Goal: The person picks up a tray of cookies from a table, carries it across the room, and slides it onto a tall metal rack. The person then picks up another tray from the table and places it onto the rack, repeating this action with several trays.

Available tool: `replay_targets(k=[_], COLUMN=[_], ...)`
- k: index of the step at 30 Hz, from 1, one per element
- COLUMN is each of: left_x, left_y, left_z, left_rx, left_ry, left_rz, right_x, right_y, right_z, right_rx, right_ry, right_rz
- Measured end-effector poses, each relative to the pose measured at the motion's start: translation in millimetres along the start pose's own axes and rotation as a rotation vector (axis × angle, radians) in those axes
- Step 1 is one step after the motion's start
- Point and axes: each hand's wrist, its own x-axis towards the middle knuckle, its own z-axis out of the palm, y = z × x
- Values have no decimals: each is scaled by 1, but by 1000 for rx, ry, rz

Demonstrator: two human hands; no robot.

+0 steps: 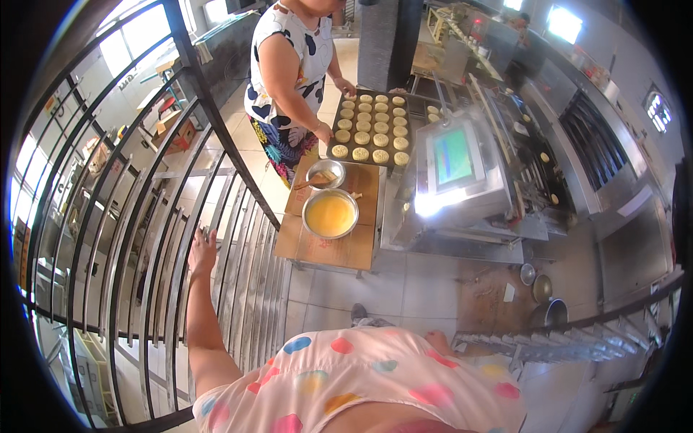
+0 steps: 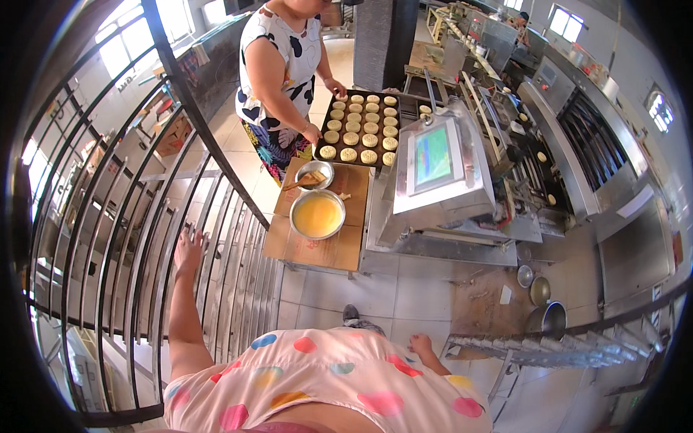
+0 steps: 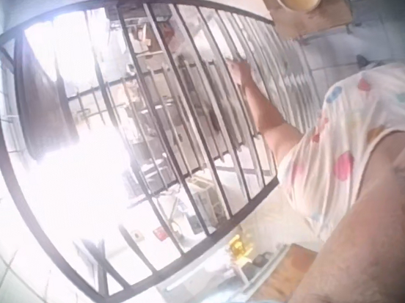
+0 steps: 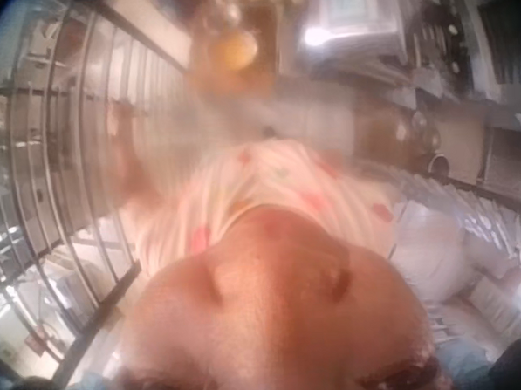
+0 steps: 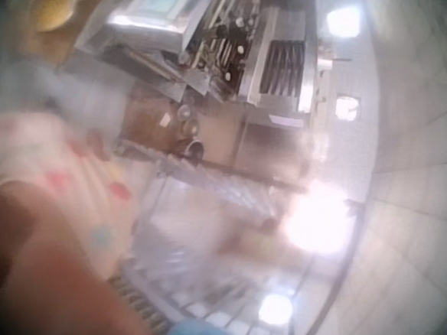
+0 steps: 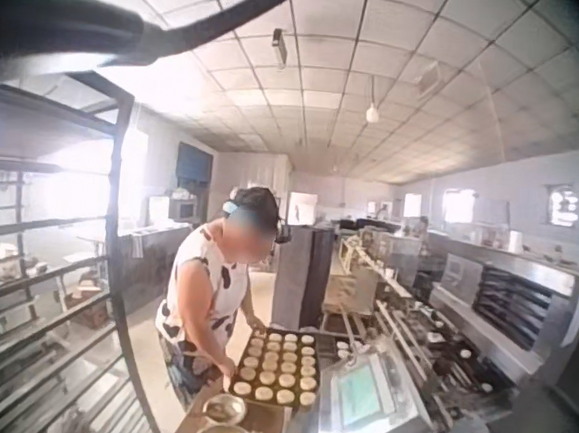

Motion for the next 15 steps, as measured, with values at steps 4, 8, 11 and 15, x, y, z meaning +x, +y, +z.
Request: replay_targets(k=[4,8,11,15], left_x=[37,69,75,89], left_y=[1,1,20,29], left_z=[20,27,23,52], left_rx=[-102,-191,-199,-77], left_ry=[-18,-132,-120,-49], left_rz=[-10,49,85,95], right_x=[52,70,63,67], right_y=[-65,-100,-76,-60], right_z=[-8,-7,22,25], right_rx=[231,331,453,118], right_ry=[4,-10,29,-77], right_rz=[46,37,89,0])
